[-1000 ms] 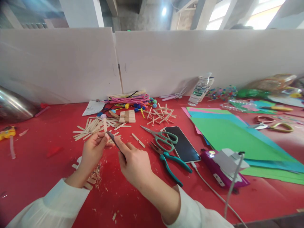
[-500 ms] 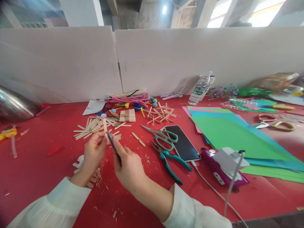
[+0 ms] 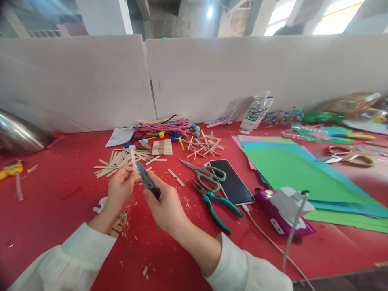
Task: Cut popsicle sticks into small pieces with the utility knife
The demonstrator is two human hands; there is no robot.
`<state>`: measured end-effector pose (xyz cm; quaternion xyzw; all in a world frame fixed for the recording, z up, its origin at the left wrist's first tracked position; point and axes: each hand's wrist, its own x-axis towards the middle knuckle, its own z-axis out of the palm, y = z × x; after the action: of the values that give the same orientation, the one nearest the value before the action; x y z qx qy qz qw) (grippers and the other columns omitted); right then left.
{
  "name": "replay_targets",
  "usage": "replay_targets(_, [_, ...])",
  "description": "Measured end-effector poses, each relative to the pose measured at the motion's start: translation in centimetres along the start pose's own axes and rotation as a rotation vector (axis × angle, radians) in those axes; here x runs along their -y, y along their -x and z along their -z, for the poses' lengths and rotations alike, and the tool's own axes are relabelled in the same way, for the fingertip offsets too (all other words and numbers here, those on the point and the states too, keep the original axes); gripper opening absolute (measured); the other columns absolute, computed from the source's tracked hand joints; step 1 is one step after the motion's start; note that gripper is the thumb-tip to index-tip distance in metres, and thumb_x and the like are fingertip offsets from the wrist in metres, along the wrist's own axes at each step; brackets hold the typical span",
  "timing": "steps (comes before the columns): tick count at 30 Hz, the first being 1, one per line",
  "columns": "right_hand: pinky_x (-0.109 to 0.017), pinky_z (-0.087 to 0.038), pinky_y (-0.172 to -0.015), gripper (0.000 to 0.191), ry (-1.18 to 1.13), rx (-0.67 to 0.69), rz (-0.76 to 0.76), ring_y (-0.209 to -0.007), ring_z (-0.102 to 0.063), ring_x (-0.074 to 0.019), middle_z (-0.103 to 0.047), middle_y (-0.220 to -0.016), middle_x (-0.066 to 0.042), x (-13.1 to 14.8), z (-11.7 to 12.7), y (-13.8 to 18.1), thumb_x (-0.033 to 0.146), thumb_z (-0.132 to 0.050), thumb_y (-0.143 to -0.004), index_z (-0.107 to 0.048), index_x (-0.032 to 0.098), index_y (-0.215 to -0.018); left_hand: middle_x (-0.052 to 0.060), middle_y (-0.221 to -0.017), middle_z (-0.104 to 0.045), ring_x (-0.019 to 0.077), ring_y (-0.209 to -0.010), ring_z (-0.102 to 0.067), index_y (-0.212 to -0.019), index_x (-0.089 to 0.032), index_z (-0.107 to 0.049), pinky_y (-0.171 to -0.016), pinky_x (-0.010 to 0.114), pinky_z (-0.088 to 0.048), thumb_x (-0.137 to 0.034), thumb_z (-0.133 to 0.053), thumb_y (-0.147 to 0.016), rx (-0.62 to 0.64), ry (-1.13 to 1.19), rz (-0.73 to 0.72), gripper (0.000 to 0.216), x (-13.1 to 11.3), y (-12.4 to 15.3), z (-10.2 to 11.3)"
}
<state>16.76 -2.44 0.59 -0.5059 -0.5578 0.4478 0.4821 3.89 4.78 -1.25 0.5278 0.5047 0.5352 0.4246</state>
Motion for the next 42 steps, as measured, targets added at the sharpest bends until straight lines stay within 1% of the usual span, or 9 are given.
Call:
replay_targets(4, [-0.027, -0.047, -0.059, 0.051, 0.407, -0.051, 0.229, -0.071, -0.062, -0.0186, -0.067, -0.096, -0.006, -0.4, 0.6, 0.2, 0.018, -0.045, -0.079, -0.048, 0.021, -0.129, -0.002, -0.056, -0.063, 0.0161, -0.053, -0.065, -0.075, -0.017, -0.052, -0.053, 0.025, -0.051, -0.036, -0.062, -0.066, 0.031, 0.044, 0.027, 0.023, -0.6, 0.3, 0.0])
replay_targets(8, [-0.031, -0.050, -0.065, 0.051, 0.616, -0.065, 0.244, -0.076, -0.065, -0.0218, -0.068, -0.098, -0.007, -0.3, 0.7, 0.2, 0.017, -0.043, -0.080, -0.046, 0.023, -0.131, -0.002, -0.055, -0.063, 0.0156, -0.051, -0.065, -0.073, -0.017, -0.049, -0.052, 0.024, -0.051, -0.037, -0.064, -0.064, 0.043, 0.085, 0.028, 0.026, -0.8, 0.6, 0.0])
replay_targets(12, [-0.032, -0.050, -0.072, 0.052, 0.675, -0.064, 0.240, -0.085, -0.065, -0.0226, -0.068, -0.099, -0.007, -0.2, 0.6, 0.3, 0.016, -0.044, -0.080, -0.046, 0.023, -0.131, -0.002, -0.057, -0.064, 0.0159, -0.051, -0.065, -0.074, -0.017, -0.049, -0.051, 0.024, -0.051, -0.038, -0.064, -0.064, 0.041, 0.079, 0.029, 0.028, -0.8, 0.6, 0.0])
replay_targets(17, [-0.028, -0.050, -0.069, 0.051, 0.763, -0.048, 0.242, -0.082, -0.065, -0.0204, -0.068, -0.098, -0.006, -0.3, 0.6, 0.2, 0.015, -0.043, -0.082, -0.044, 0.023, -0.132, -0.001, -0.058, -0.065, 0.0170, -0.052, -0.066, -0.074, -0.017, -0.050, -0.052, 0.025, -0.051, -0.040, -0.063, -0.065, 0.063, 0.038, 0.029, 0.028, -0.8, 0.7, 0.2])
replay_targets(23, [-0.023, -0.039, -0.046, 0.055, 1.168, 0.002, 0.227, -0.063, -0.064, -0.0166, -0.067, -0.087, -0.004, 0.5, 0.3, 0.7, 0.014, -0.042, -0.084, -0.034, 0.024, -0.138, 0.000, -0.061, -0.065, 0.0165, -0.054, -0.067, -0.077, -0.016, -0.052, -0.051, 0.023, -0.051, -0.039, -0.059, -0.071, 0.113, -0.018, 0.006, 0.025, -0.3, 0.8, 0.2])
replay_targets(27, [-0.022, -0.033, -0.043, 0.063, 1.363, 0.024, 0.254, -0.064, -0.064, -0.0163, -0.066, -0.087, -0.004, 1.3, 0.2, 1.3, 0.008, -0.044, -0.080, -0.033, 0.028, -0.138, 0.001, -0.063, -0.066, 0.0163, -0.053, -0.066, -0.076, -0.017, -0.052, -0.049, 0.023, -0.051, -0.039, -0.059, -0.071, 0.121, -0.043, -0.011, 0.024, -0.3, 0.8, 0.1])
replay_targets(31, [-0.022, -0.037, -0.045, 0.060, 1.292, -0.006, 0.261, -0.065, -0.064, -0.0171, -0.067, -0.086, -0.002, 1.2, 0.6, 1.2, 0.009, -0.045, -0.081, -0.036, 0.030, -0.136, 0.002, -0.066, -0.067, 0.0164, -0.053, -0.066, -0.075, -0.017, -0.052, -0.049, 0.023, -0.050, -0.039, -0.060, -0.069, 0.120, -0.035, 0.011, 0.025, -0.3, 0.6, 0.3])
replay_targets(37, [-0.024, -0.049, -0.067, 0.049, 0.803, -0.090, 0.195, -0.081, -0.066, -0.0172, -0.069, -0.101, -0.003, 0.2, 1.3, 0.1, 0.018, -0.046, -0.080, -0.048, 0.026, -0.129, 0.001, -0.067, -0.066, 0.0179, -0.054, -0.067, -0.074, -0.017, -0.048, -0.050, 0.024, -0.051, -0.038, -0.062, -0.066, 0.071, -0.003, 0.063, 0.026, -0.1, 0.0, 0.7])
replay_targets(42, [-0.029, -0.050, -0.077, 0.047, 0.719, -0.080, 0.218, -0.092, -0.064, -0.0206, -0.068, -0.105, -0.006, 0.1, 1.4, 0.1, 0.016, -0.046, -0.080, -0.050, 0.022, -0.127, 0.001, -0.067, -0.067, 0.0175, -0.056, -0.068, -0.080, -0.016, -0.050, -0.052, 0.023, -0.050, -0.041, -0.061, -0.066, 0.126, 0.025, 0.060, 0.029, -0.1, 0.2, 0.5])
